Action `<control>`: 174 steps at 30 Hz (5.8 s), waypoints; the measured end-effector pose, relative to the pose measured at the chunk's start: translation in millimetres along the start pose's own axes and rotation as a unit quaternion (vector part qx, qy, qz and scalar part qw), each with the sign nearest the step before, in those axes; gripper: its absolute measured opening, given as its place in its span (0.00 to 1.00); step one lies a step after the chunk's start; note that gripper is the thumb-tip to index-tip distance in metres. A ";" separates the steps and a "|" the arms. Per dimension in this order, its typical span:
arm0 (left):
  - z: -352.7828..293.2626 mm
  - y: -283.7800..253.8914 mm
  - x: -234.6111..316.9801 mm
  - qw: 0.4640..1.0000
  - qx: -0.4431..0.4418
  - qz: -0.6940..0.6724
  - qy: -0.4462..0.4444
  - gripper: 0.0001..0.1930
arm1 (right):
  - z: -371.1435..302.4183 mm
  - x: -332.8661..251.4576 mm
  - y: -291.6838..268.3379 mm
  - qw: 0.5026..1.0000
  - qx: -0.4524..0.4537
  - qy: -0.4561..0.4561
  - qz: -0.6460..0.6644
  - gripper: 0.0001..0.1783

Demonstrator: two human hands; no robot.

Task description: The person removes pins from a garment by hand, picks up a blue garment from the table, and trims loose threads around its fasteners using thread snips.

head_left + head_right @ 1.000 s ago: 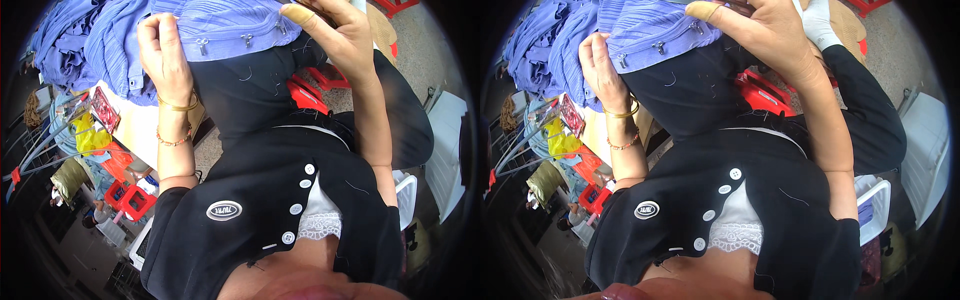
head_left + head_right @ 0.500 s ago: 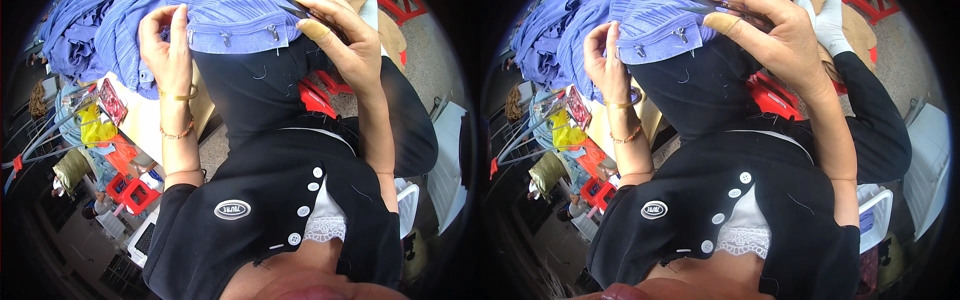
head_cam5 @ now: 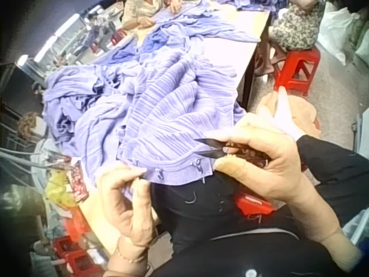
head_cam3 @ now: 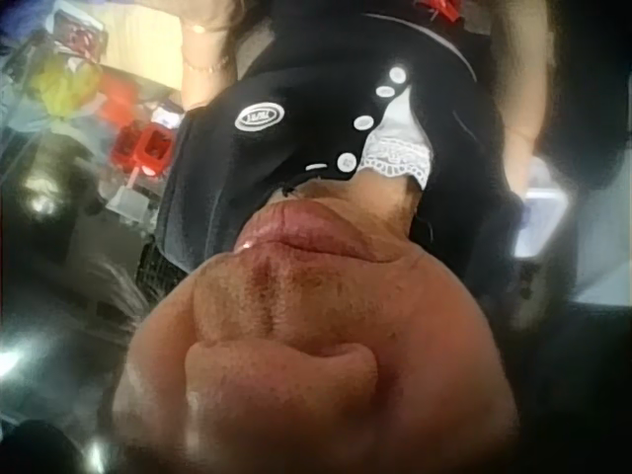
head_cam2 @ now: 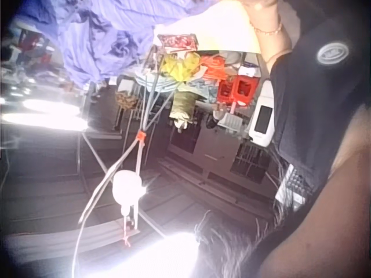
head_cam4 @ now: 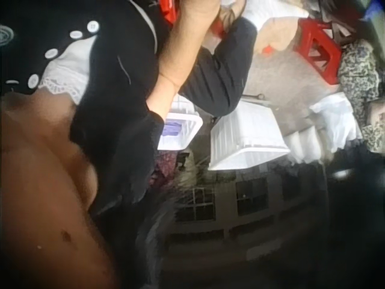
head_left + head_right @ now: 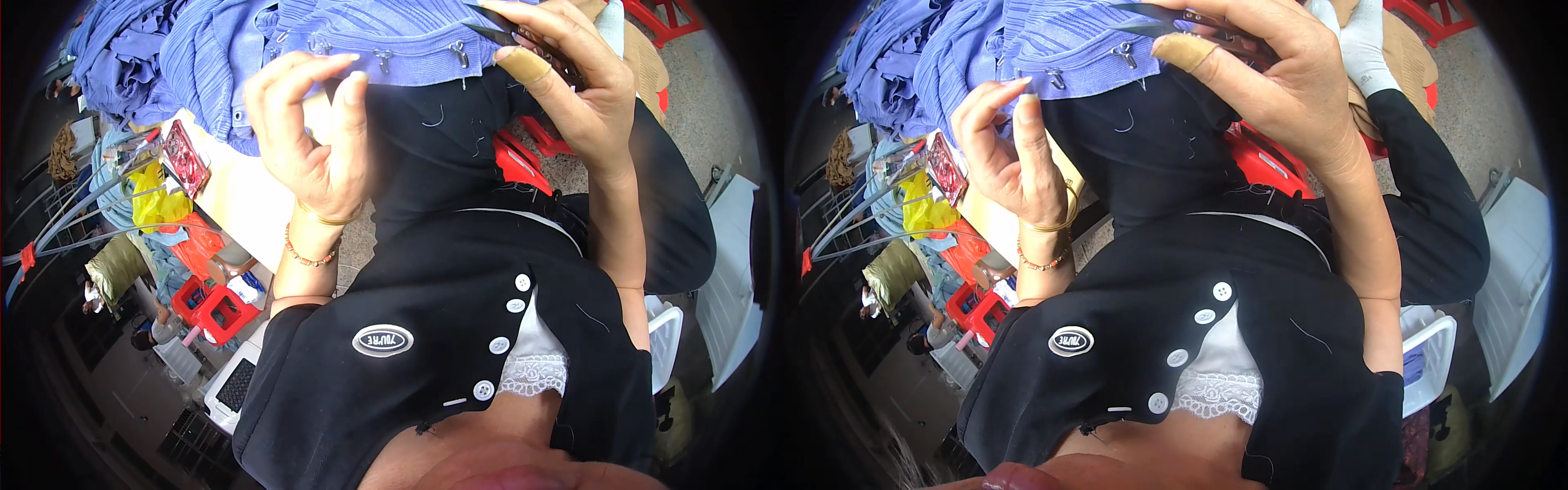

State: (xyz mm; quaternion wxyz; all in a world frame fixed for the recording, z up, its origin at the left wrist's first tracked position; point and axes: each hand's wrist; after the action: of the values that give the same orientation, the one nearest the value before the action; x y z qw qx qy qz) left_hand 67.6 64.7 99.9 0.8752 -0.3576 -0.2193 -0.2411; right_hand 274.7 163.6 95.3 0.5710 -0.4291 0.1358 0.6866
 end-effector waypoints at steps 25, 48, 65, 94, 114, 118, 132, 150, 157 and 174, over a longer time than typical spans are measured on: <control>-1.6 14.2 -4.6 0.998 0.041 -0.039 -0.037 0.13 | 24.4 -42.4 19.3 0.933 -0.084 -0.178 -0.300 0.26; -3.6 18.2 -6.4 0.997 0.047 -0.053 -0.025 0.11 | 23.8 -38.7 24.5 0.871 -0.036 -0.289 -0.396 0.22; -1.9 17.1 -9.1 0.998 0.053 -0.042 -0.013 0.14 | 23.0 -37.2 24.0 0.877 -0.040 -0.282 -0.387 0.24; 4.1 13.3 -7.1 0.997 0.047 -0.059 -0.028 0.17 | 23.9 -38.9 20.5 0.857 -0.055 -0.296 -0.418 0.22; 7.0 3.3 -3.9 0.999 -0.020 -0.032 -0.022 0.20 | 17.6 -8.6 14.8 0.979 0.003 -0.165 -0.122 0.19; 9.0 4.5 -3.9 1.000 -0.024 -0.001 -0.004 0.21 | 17.2 -11.6 7.1 0.993 0.008 -0.055 -0.103 0.18; 34.3 20.5 -16.9 0.997 0.013 -0.050 -0.061 0.14 | 8.7 14.3 -2.5 0.993 0.043 0.079 0.080 0.15; 29.1 22.7 20.4 0.994 -0.077 0.060 0.057 0.29 | 8.1 18.6 -16.8 0.995 -0.042 0.061 0.064 0.20; 46.0 19.8 31.9 0.967 -0.144 0.186 0.096 0.14 | 1.9 24.3 -12.8 0.994 0.010 0.070 0.082 0.20; 35.4 24.0 25.2 0.991 -0.051 -0.103 -0.075 0.08 | 6.0 21.2 -13.9 0.994 -0.026 -0.025 0.105 0.22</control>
State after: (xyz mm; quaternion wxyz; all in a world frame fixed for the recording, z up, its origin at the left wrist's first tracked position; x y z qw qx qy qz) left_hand 93.8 99.0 124.4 0.8073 -0.3943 -0.3074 -0.3134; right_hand 285.1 186.1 87.3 0.4878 -0.4102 0.1476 0.7564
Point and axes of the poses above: each hand's wrist, its own z-axis towards the middle knuckle, its own y-axis out of the palm, x = y × z, and after that the axes turned 6 degrees about -y, right-handed
